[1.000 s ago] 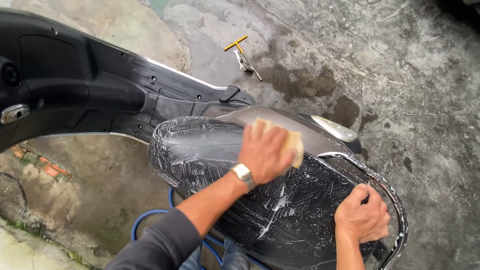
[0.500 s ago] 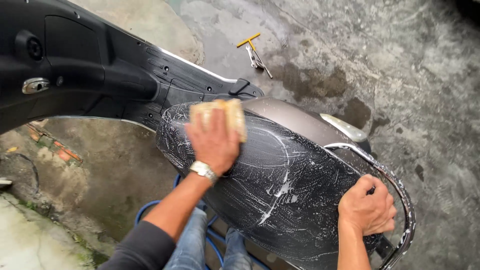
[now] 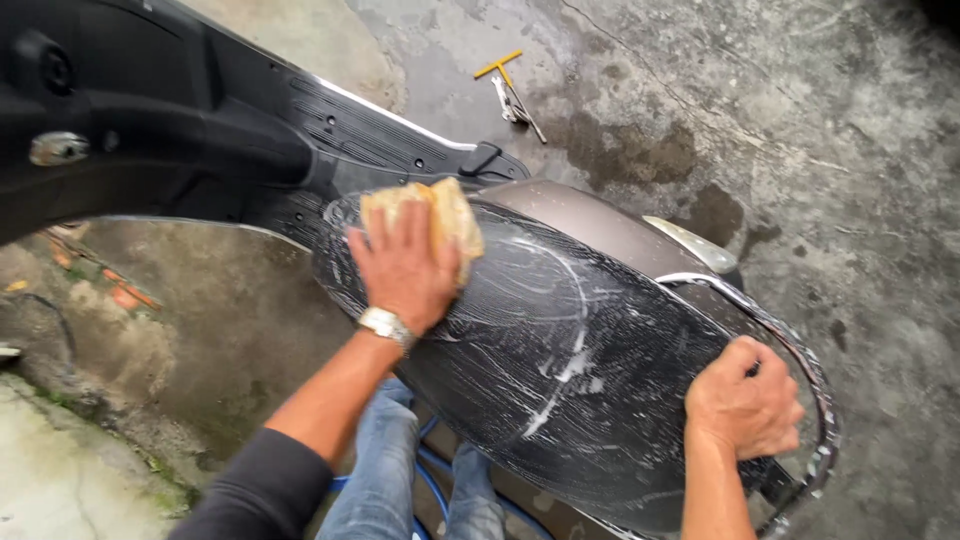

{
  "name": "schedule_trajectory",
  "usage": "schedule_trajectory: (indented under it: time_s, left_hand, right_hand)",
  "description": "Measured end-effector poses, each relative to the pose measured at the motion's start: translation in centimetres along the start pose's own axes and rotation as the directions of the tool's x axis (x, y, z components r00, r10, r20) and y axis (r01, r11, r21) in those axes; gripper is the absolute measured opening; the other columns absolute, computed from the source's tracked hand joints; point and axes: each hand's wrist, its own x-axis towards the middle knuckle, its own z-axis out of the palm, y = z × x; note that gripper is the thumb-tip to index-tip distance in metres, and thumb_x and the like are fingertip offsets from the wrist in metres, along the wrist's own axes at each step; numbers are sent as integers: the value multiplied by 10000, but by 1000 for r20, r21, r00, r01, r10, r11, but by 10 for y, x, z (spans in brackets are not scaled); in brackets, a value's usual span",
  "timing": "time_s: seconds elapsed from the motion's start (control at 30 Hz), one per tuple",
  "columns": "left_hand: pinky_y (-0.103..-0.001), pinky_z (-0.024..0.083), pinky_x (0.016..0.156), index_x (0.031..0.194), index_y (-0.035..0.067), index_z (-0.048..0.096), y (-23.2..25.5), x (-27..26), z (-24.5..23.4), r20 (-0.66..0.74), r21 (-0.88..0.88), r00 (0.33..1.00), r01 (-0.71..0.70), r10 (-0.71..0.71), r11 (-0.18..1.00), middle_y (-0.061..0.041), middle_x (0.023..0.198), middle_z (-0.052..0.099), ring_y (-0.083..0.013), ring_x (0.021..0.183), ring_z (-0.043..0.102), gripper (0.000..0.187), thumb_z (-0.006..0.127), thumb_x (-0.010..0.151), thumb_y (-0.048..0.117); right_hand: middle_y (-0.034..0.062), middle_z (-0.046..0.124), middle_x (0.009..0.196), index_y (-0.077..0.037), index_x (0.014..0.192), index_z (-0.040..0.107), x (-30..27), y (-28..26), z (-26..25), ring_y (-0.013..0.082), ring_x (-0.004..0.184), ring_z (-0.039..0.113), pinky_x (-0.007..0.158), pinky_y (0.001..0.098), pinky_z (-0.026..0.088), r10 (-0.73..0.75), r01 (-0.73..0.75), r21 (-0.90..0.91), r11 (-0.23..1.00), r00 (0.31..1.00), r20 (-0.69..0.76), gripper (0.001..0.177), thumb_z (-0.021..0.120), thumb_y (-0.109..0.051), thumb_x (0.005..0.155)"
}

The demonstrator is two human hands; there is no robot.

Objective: Scrubbing the seat and rear body of a motorcycle with a soapy sponge

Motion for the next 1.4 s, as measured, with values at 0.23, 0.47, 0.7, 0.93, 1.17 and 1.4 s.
schedule_trajectory:
  time_s: [0.23,0.47,0.7,0.93,1.17,1.4]
  left_hand:
    - [-595,238,935,1271,188,456,-24,18,-15,188,-107,975,-97,116,989,-14,1272,483,-258,1182,396,555,260,860,505]
    - [-472,373,831,1160,234,585,-51,34,8,-41,59,995,-92,95,994,61,1174,587,-177,1074,506,426,426,849,479]
    - [-526,373,837,1196,225,490,-40,85,-21,586,-119,805,194,-89,974,-82,1246,496,-330,1107,447,501,260,827,473]
    - [-514,402,781,1184,199,502,-48,60,-21,416,-47,906,113,-83,993,-89,1163,558,-361,1006,515,460,313,843,444]
    - [-471,434,586,1138,122,499,-56,53,-9,293,20,956,-18,11,1000,-197,965,522,-361,784,491,487,344,804,440]
    - [-437,317,716,845,79,461,-14,18,-26,-73,18,996,-43,44,999,-136,814,420,-300,726,369,257,453,789,330]
  right_hand:
    - [149,638,979,-184,1027,701,-2,4,3,382,881,514,733,490,292,-36,37,-20,999,999,21,358,426,-390,929]
    - [147,645,1010,-215,1042,706,-2,7,2,381,891,523,750,490,301,-36,37,-41,998,999,15,317,449,-355,920]
    - [155,626,1081,-146,1092,674,-2,-8,-9,320,986,484,809,448,244,60,-61,2,998,991,116,462,352,-432,926]
    - [97,651,1009,-212,1018,695,0,-7,-6,325,953,525,775,463,305,26,-26,-47,999,999,18,341,427,-401,928]
    - [125,644,1036,-186,1060,690,-4,-3,-2,347,990,505,835,467,258,8,-9,3,1000,999,37,350,445,-398,928]
    - [157,634,1030,-160,1054,691,0,-8,-9,384,961,497,797,491,271,-5,4,9,1000,996,88,409,403,-418,920]
